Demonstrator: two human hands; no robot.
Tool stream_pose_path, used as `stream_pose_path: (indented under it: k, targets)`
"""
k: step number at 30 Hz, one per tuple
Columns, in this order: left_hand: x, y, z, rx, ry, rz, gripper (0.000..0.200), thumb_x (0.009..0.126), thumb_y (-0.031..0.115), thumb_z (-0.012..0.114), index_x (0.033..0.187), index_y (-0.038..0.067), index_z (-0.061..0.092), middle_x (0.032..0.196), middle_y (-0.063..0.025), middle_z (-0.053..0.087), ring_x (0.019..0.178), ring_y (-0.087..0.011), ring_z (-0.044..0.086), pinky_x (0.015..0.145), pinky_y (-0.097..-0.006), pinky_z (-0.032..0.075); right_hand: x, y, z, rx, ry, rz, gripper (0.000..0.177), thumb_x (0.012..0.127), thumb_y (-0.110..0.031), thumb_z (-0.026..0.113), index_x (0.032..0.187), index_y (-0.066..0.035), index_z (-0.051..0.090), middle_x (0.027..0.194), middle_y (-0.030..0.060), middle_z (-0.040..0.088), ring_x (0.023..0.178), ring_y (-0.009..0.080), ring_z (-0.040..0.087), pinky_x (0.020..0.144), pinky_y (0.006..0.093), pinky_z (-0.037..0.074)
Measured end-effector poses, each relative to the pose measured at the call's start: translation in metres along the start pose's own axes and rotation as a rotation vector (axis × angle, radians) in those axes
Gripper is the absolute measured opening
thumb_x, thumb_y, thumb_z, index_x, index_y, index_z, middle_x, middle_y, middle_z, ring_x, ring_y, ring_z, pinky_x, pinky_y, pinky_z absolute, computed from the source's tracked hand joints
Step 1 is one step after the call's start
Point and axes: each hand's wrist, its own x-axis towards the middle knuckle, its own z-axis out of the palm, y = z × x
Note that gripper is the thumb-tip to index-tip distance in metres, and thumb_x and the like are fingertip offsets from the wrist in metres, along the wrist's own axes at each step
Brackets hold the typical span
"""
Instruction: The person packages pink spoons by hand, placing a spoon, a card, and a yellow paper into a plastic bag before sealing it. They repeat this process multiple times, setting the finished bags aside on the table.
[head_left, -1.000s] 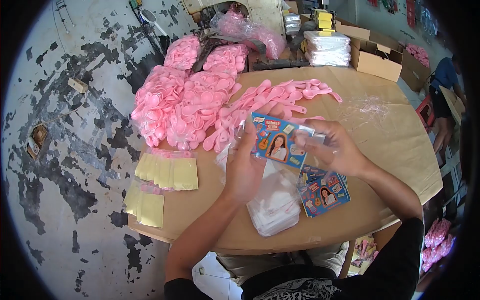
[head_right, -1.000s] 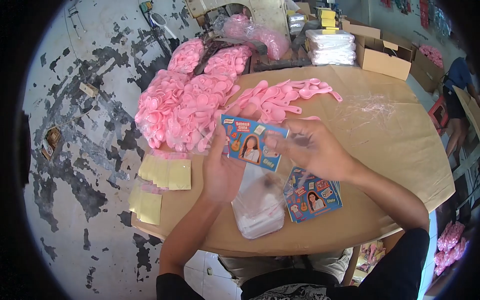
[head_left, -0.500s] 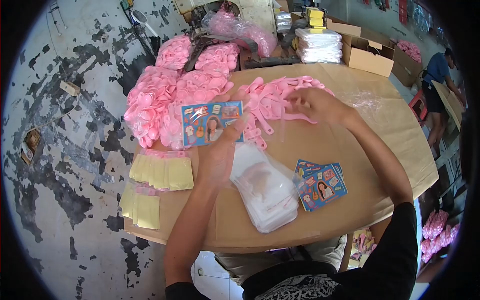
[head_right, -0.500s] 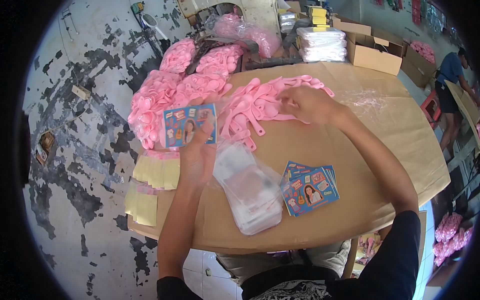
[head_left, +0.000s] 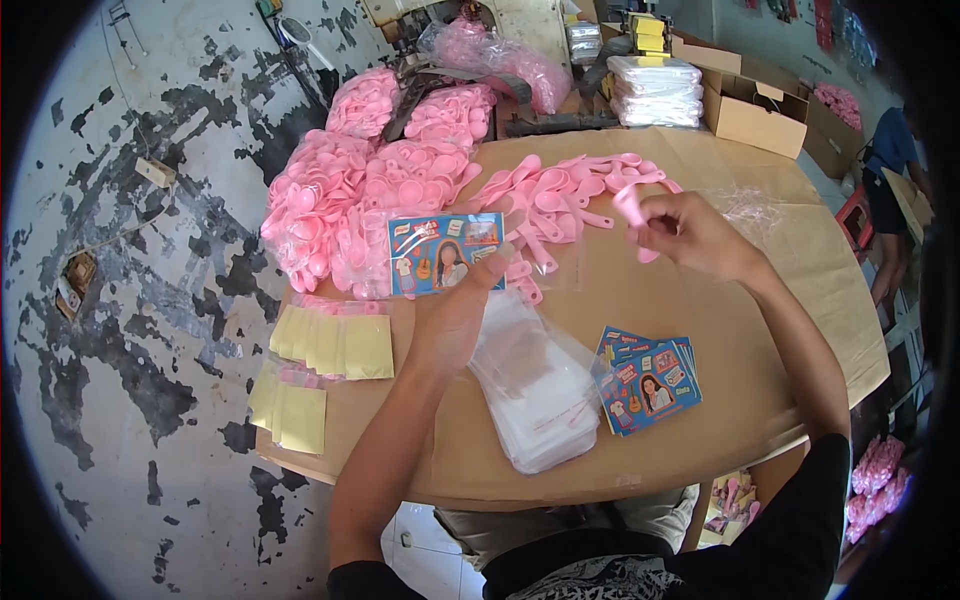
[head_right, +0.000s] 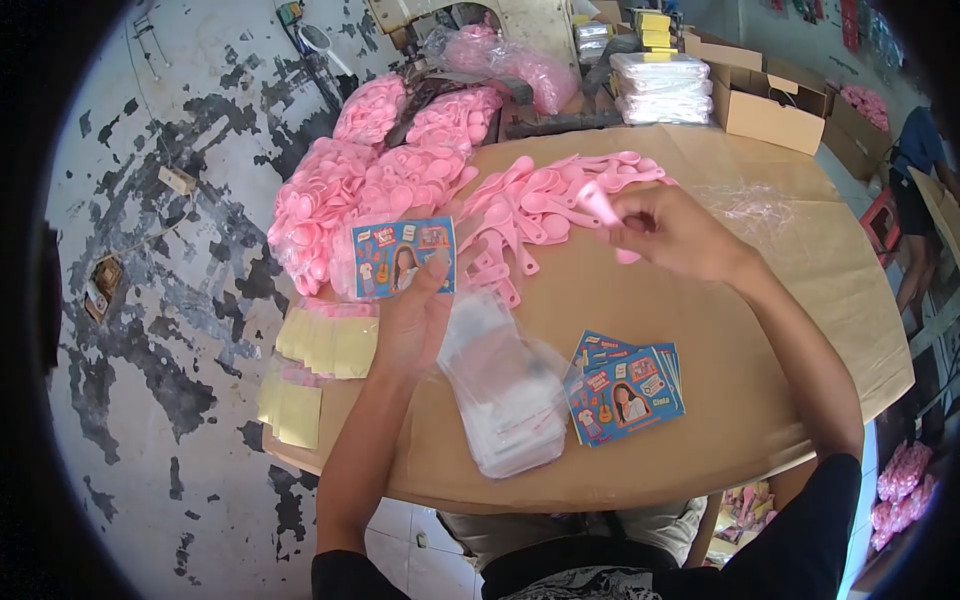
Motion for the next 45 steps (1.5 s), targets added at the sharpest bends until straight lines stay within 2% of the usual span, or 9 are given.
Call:
stream_pose_path:
  k: [5,14,18,21,24,29,35,41,45]
  targets:
    - [0.001,0.004,0.001,-0.091,0.004,-0.045,0.053,0.088,0.005,0.066,0.135,0.006,0.040,0.136,-0.0140,0.050,0.127,-0.0281,0.049,0.109,-0.0442,0.038,-0.008,-0.033,0.008,0.532,0.174,-0.123,0.015,0.094,-0.018,0.062,0.099,-0.004,0.066,0.078,0.0009,0.067,0.071,0.0055,0.059,0.061,0.0229,0.044]
    - [-0.010,-0.012,0.006,-0.074,-0.057,-0.082,0.062,0.088,0.008,0.069,0.139,0.010,0.034,0.135,-0.0129,0.051,0.122,-0.0254,0.052,0.099,-0.0389,0.045,-0.018,-0.063,0.032,0.684,0.103,-0.186,0.031,0.102,-0.029,0.047,0.102,-0.004,0.066,0.092,0.0018,0.070,0.084,0.0065,0.060,0.070,0.0242,0.046]
    - [-0.015,-0.018,0.014,-0.085,-0.133,-0.164,0.054,0.093,0.019,0.063,0.139,0.013,0.036,0.144,-0.0095,0.042,0.127,-0.0203,0.047,0.104,-0.0408,0.041,-0.021,-0.064,0.047,0.692,0.016,-0.058,0.037,0.103,-0.037,0.045,0.094,-0.005,0.063,0.080,-0.0045,0.053,0.073,0.0067,0.049,0.068,0.0239,0.041]
    - [-0.019,-0.013,0.028,-0.144,-0.074,-0.147,0.054,0.088,0.015,0.070,0.133,0.008,0.042,0.129,-0.0081,0.056,0.116,-0.0173,0.055,0.099,-0.0324,0.045,-0.022,-0.068,0.048,0.561,-0.004,0.033,0.043,0.103,-0.042,0.041,0.095,-0.004,0.061,0.080,-0.0039,0.051,0.071,0.0091,0.046,0.068,0.0240,0.039]
    - [-0.016,-0.014,0.023,-0.102,-0.102,-0.142,0.054,0.088,0.017,0.070,0.133,0.007,0.043,0.129,-0.0060,0.056,0.117,-0.0163,0.054,0.099,-0.0321,0.044,-0.022,-0.094,0.042,0.549,0.084,-0.172,0.035,0.100,-0.034,0.048,0.096,-0.001,0.061,0.090,0.0019,0.062,0.076,0.0132,0.053,0.072,0.0260,0.043]
    - [-0.024,-0.029,0.023,-0.040,-0.114,-0.110,0.063,0.093,0.025,0.063,0.145,0.016,0.027,0.139,-0.0111,0.046,0.130,-0.0242,0.045,0.106,-0.0412,0.039,-0.019,-0.102,0.029,0.237,0.234,-0.345,0.013,0.093,-0.008,0.052,0.092,0.001,0.061,0.088,0.0040,0.063,0.082,0.0126,0.059,0.075,0.0257,0.045]
    - [0.001,0.001,0.015,-0.182,-0.034,-0.103,0.068,0.092,0.022,0.065,0.145,0.005,0.026,0.142,-0.0147,0.043,0.130,-0.0238,0.044,0.105,-0.0359,0.039,-0.039,-0.121,-0.069,-0.154,0.381,-0.192,0.014,0.086,-0.009,0.055,0.088,0.002,0.063,0.070,0.0021,0.059,0.063,0.0075,0.052,0.058,0.0248,0.040]
    - [-0.005,0.002,0.029,0.787,-0.186,0.228,0.067,0.091,0.016,0.064,0.143,-0.004,0.027,0.136,-0.0204,0.048,0.114,-0.0276,0.056,0.092,-0.0362,0.046,0.000,-0.108,-0.030,-0.273,0.290,-0.081,0.017,0.082,-0.015,0.061,0.086,-0.001,0.068,0.060,0.0076,0.060,0.055,0.0129,0.055,0.056,0.0291,0.045]
    - [-0.025,0.003,0.058,0.917,-0.257,0.179,0.051,0.094,0.011,0.057,0.140,-0.001,0.038,0.133,-0.0176,0.052,0.121,-0.0232,0.054,0.099,-0.0327,0.041,0.005,-0.117,0.004,-0.015,0.170,-0.129,0.018,0.086,-0.017,0.060,0.085,-0.001,0.068,0.057,0.0044,0.056,0.056,0.0100,0.052,0.057,0.0274,0.045]
